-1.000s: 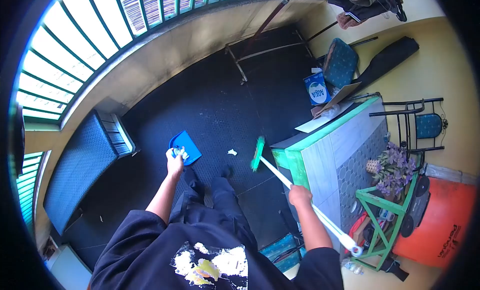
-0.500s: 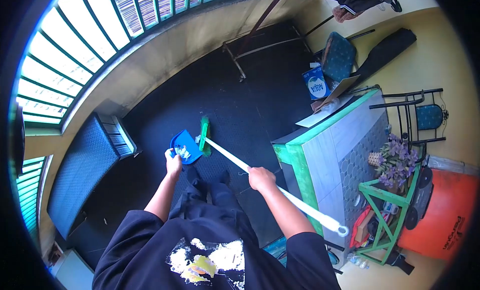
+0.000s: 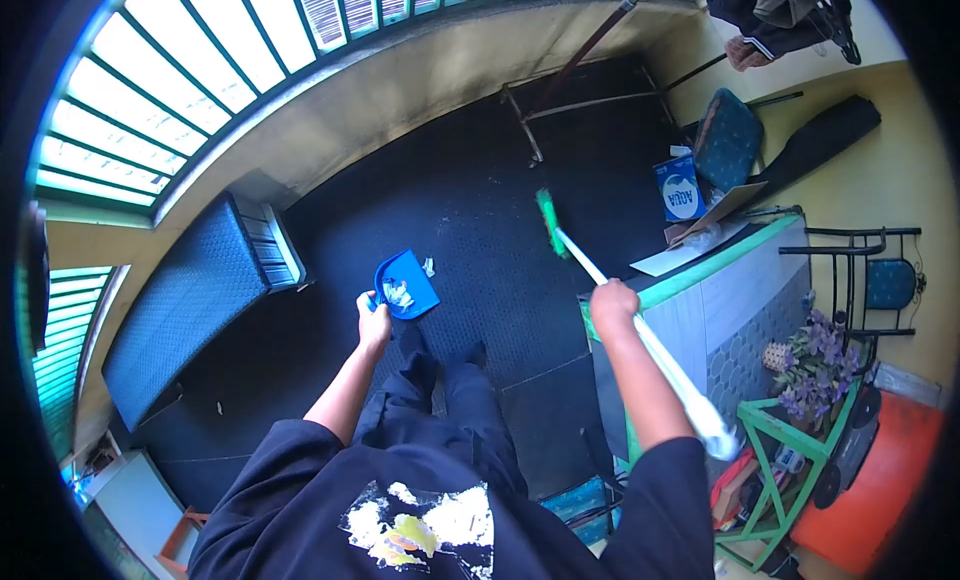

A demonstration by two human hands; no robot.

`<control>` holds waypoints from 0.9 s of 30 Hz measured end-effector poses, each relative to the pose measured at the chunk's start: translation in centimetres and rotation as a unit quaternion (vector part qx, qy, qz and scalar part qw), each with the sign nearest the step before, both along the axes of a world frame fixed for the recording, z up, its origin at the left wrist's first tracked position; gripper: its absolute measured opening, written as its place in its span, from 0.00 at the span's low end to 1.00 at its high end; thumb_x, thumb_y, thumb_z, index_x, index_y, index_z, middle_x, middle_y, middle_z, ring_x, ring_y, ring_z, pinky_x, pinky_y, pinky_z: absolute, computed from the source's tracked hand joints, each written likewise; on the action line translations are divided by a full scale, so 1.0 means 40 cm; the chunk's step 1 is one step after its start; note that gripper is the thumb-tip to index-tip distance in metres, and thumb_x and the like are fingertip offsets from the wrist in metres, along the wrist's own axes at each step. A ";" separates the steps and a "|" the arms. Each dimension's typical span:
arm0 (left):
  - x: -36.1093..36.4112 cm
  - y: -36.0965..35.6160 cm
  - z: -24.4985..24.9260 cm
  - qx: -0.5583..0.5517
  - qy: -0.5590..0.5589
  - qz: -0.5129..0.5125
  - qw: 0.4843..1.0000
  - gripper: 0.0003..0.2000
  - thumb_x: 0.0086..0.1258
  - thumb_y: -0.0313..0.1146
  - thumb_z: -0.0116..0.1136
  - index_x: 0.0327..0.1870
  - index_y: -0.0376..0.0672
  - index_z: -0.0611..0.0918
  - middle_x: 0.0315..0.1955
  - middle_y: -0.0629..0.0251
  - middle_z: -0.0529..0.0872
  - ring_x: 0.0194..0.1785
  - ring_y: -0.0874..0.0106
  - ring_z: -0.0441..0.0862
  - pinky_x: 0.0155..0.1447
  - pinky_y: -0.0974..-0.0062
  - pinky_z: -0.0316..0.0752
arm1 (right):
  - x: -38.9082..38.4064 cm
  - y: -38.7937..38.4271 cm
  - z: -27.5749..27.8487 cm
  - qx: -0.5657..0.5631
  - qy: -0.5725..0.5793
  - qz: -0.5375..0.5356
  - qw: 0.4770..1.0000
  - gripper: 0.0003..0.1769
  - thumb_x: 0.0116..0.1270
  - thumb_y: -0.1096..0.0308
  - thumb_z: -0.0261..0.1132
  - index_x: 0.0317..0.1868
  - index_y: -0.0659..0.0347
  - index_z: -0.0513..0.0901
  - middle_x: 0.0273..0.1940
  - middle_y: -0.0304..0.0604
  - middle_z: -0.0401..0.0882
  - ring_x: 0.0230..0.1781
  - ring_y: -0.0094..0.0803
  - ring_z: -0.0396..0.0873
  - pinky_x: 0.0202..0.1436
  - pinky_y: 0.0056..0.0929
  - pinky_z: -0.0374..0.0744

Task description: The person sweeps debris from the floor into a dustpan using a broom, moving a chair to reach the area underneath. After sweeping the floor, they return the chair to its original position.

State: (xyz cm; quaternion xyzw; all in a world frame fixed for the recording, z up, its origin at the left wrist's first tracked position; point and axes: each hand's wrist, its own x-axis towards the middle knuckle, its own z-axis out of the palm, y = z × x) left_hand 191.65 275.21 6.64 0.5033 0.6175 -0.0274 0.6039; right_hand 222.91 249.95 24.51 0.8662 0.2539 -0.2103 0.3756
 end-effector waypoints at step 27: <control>-0.033 0.021 -0.091 0.058 -0.023 0.028 0.998 0.23 0.66 0.36 0.52 0.62 0.44 0.66 0.51 0.47 0.79 0.53 0.55 0.80 0.55 0.61 0.73 | -0.395 -0.079 0.205 0.099 0.121 0.004 0.988 0.17 0.71 0.57 0.54 0.54 0.54 0.80 0.36 0.51 0.83 0.38 0.48 0.84 0.38 0.46 0.81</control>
